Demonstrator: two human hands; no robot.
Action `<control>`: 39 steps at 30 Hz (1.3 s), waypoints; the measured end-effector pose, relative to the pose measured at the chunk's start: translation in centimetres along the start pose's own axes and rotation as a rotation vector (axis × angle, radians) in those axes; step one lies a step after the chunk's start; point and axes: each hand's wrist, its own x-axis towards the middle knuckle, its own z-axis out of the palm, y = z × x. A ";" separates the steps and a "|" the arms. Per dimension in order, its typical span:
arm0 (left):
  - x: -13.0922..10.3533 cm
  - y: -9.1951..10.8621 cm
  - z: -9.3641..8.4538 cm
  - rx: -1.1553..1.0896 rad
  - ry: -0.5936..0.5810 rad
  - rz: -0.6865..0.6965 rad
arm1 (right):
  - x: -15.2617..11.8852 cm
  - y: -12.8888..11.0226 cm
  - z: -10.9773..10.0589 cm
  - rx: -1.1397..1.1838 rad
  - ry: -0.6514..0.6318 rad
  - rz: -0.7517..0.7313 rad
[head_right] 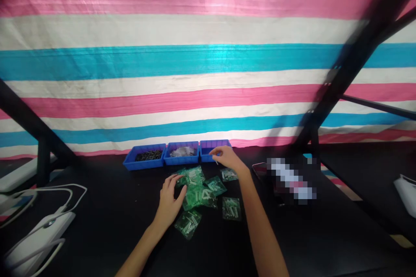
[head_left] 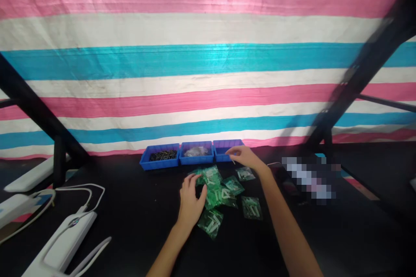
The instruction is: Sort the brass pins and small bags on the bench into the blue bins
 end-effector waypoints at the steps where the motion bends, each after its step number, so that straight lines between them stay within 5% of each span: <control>1: 0.0 0.0 0.0 -0.004 -0.002 -0.002 | -0.2 0.3 -1.0 0.077 0.070 0.006; 7: 0.0 0.1 0.0 -0.003 -0.015 -0.013 | -1.6 3.6 -4.5 0.098 0.505 0.246; 12: -0.1 0.1 -0.2 0.021 -0.014 -0.015 | -1.7 6.2 -3.9 -0.002 0.673 0.463; 19: -0.1 -0.5 0.1 0.111 -0.074 -0.052 | -1.1 7.9 -1.2 0.055 0.383 0.491; 29: -0.6 -0.5 0.9 0.201 -0.180 0.052 | -3.3 4.8 -5.0 -0.067 0.107 0.564; 33: -1.1 0.2 1.4 0.219 -0.198 0.099 | -4.7 4.1 -1.9 -0.137 0.003 0.610; 39: -2.0 2.6 2.4 0.214 -0.250 0.112 | -6.3 2.9 2.0 -0.260 -0.001 0.473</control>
